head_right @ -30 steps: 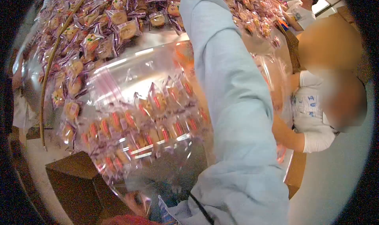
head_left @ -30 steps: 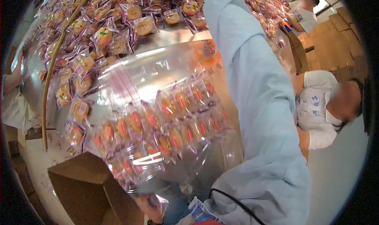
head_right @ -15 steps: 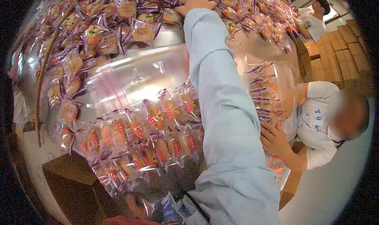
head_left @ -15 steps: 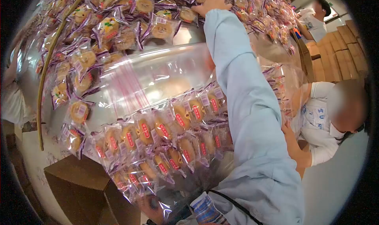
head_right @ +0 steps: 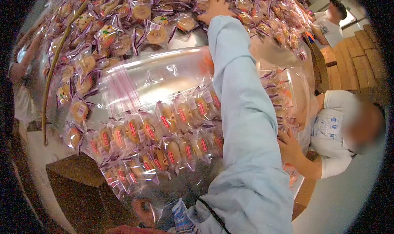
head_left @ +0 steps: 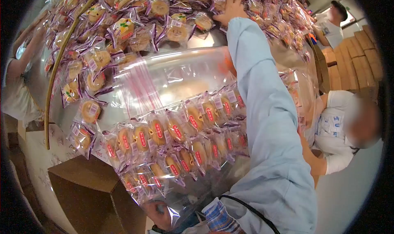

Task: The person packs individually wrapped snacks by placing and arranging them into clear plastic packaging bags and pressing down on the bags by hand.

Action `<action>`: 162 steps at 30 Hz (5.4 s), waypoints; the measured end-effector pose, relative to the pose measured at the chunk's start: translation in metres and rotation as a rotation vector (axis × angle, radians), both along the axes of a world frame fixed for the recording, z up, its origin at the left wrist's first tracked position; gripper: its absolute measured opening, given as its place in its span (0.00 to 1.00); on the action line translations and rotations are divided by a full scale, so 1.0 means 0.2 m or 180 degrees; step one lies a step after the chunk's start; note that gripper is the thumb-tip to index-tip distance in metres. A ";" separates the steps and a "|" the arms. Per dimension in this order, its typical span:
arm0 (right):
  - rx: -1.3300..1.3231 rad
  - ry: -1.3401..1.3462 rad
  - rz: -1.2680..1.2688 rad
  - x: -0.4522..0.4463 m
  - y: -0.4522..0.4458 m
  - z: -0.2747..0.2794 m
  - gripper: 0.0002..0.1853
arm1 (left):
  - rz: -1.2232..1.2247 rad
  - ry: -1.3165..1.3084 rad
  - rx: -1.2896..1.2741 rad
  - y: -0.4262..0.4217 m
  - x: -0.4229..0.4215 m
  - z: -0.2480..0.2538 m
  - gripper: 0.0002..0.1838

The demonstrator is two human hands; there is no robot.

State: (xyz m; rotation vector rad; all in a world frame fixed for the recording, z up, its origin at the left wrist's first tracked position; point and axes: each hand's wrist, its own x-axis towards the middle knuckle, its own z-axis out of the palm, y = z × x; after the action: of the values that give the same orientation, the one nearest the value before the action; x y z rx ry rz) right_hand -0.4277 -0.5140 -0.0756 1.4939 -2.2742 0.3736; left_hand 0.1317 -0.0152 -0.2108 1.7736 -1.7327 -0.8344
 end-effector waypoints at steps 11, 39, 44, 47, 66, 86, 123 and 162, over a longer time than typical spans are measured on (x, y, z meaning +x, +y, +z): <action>-0.0510 -0.0052 0.0326 -0.06 0.05 0.08 0.52 | 0.0171 0.0072 -0.0035 -0.05 -0.07 0.05 0.04; 0.0208 -0.1330 0.1163 0.41 -0.04 0.26 0.64 | 0.0267 0.0342 0.0309 -0.03 -0.07 -0.08 0.06; 0.0201 -0.1582 0.1127 0.39 -0.06 0.24 0.56 | 0.0094 0.0363 0.0102 -0.11 -0.14 0.06 0.07; -0.0088 -0.0899 0.1119 0.38 -0.04 0.19 0.54 | 0.0115 0.0585 0.0021 -0.10 -0.14 0.04 0.05; -0.0728 -0.3446 0.2063 0.32 0.81 0.74 0.48 | 0.0228 0.1037 -0.0108 -0.10 -0.07 0.02 0.04; 0.0009 -0.4047 0.3475 1.21 2.93 0.32 0.38 | -0.0624 -0.1161 -0.2113 -0.10 -0.19 0.77 0.34; 0.0207 0.0405 0.0641 1.18 2.47 -0.04 0.41 | -0.0338 0.0346 -0.1046 0.09 -0.30 0.75 0.25; -0.0536 -0.1032 0.3675 1.42 2.28 -0.17 0.32 | 0.0152 0.2003 -0.0986 0.19 -0.34 0.58 0.07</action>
State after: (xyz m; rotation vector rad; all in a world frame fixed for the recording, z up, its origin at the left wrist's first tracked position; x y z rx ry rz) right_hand -0.1434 -0.0573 -0.1090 2.6369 -1.2429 1.1309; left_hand 0.0646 0.0219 -0.0953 1.1736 -1.3076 -0.9192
